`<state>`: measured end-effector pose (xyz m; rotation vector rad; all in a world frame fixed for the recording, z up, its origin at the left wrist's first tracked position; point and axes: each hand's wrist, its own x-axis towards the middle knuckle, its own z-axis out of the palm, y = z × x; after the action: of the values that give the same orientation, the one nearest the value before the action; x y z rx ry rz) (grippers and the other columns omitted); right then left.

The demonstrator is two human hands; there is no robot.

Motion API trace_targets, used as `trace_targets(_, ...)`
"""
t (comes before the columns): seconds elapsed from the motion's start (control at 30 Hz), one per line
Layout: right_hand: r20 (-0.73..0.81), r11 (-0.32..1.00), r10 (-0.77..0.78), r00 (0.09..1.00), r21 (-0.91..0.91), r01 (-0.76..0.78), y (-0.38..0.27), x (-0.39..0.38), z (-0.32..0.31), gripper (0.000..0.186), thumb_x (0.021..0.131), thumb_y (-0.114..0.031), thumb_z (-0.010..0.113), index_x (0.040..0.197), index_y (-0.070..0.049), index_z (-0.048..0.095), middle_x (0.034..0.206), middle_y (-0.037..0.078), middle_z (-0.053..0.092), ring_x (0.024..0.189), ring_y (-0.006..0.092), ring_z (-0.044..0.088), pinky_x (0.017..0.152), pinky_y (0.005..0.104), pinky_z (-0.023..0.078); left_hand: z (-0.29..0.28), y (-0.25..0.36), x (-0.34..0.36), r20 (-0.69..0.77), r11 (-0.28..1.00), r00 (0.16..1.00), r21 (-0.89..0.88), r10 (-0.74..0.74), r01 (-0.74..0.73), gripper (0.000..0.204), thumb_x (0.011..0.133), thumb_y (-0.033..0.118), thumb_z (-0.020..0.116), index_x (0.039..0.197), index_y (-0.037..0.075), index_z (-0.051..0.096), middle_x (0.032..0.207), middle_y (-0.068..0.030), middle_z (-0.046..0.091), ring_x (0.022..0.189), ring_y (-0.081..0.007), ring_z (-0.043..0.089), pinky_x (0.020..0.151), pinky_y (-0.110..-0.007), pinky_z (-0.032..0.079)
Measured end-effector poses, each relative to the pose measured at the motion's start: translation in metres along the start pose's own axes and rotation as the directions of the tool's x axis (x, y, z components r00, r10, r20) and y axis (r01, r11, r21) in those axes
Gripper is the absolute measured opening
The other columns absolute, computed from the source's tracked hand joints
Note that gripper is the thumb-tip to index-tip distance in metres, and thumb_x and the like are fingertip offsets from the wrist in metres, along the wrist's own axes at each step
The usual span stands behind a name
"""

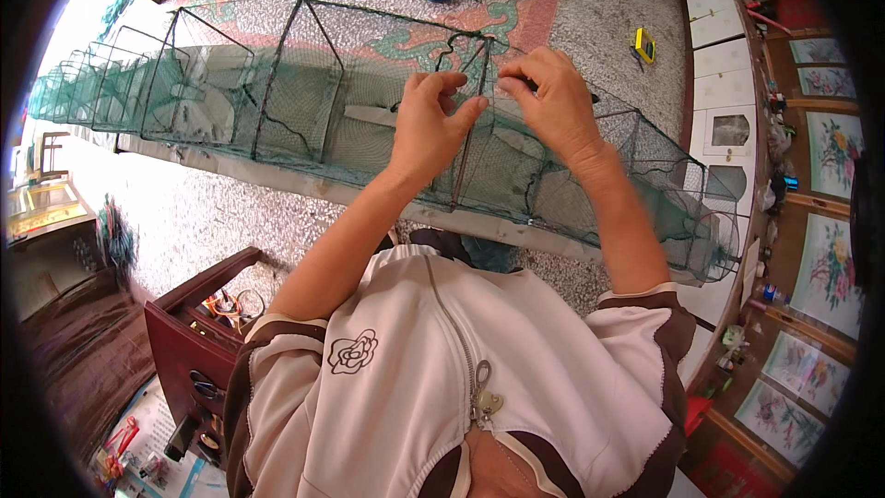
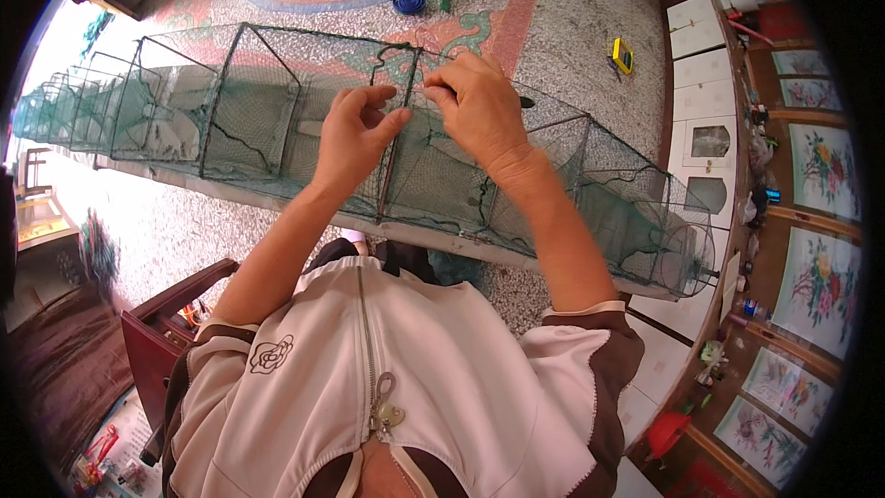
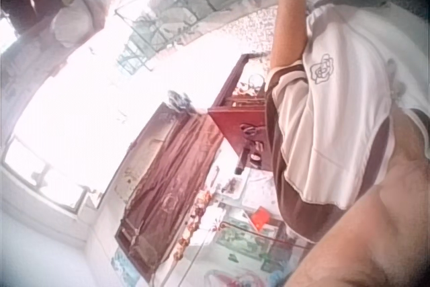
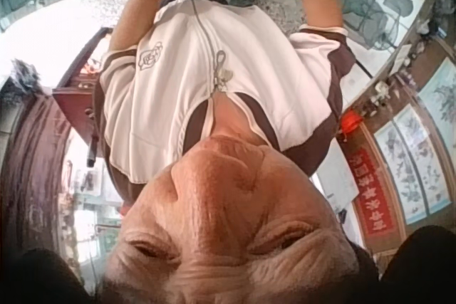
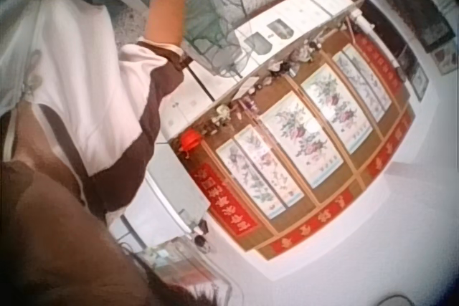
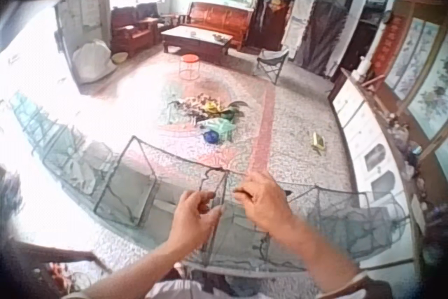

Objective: The person repairs a green mesh fishing net by hand using a dark tool to thread and tie black cord through the mesh along a wire frame.

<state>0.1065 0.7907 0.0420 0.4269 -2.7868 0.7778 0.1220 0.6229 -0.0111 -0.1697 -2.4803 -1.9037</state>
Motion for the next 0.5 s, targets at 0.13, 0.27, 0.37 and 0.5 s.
trace_targets(0.13, -0.075, 0.950, 0.162, 0.984, 0.282, -0.135, -0.011, 0.004, 0.029, 0.015, 0.077, -0.014, 0.069, 0.088, -0.005, 0.064, 0.083, 0.009, 0.055, 0.082, 0.0265, 0.056, 0.069, 0.0358, 0.048, 0.006, -0.017, 0.005, 0.046, 0.979, 0.988, -0.138, -0.145, 0.150, 0.040, 0.075, 0.024, 0.075, 0.101, -0.003, 0.060, 0.089, -0.0086, 0.051, 0.077, -0.0180, 0.052, 0.070, -0.033, 0.047)
trace_targets(0.27, -0.058, 0.977, 0.030, 0.998, 0.212, -0.017, -0.017, 0.014, 0.039, 0.011, 0.076, -0.015, 0.068, 0.082, -0.006, 0.065, 0.093, 0.009, 0.053, 0.083, 0.0262, 0.056, 0.070, 0.0356, 0.048, 0.003, -0.016, 0.007, 0.050, 0.991, 0.990, -0.022, -0.134, 0.136, 0.041, 0.075, 0.025, 0.075, 0.100, -0.003, 0.059, 0.089, -0.0087, 0.053, 0.076, -0.0173, 0.054, 0.071, -0.031, 0.047)
trace_targets(0.37, 0.138, 0.979, -0.089, 0.986, -0.173, 0.112, -0.029, 0.025, 0.030, 0.013, 0.076, -0.018, 0.065, 0.081, -0.007, 0.068, 0.091, 0.009, 0.056, 0.089, 0.0259, 0.056, 0.073, 0.0379, 0.049, 0.004, -0.021, 0.006, 0.034, 0.987, 0.988, -0.052, -0.152, 0.154, 0.038, 0.076, 0.024, 0.074, 0.098, -0.003, 0.058, 0.089, -0.0087, 0.055, 0.077, -0.0172, 0.055, 0.071, -0.031, 0.047)
trace_targets(0.5, 0.135, 0.892, -0.185, 0.973, -0.392, 0.224, -0.029, 0.037, 0.039, 0.013, 0.075, -0.021, 0.063, 0.081, -0.010, 0.069, 0.089, 0.008, 0.059, 0.092, 0.0272, 0.055, 0.075, 0.0405, 0.048, 0.004, -0.007, 0.005, 0.094, 0.951, 0.965, -0.170, -0.247, 0.260, 0.034, 0.079, 0.020, 0.071, 0.102, -0.002, 0.057, 0.095, -0.0076, 0.059, 0.085, -0.0153, 0.057, 0.076, -0.029, 0.046)
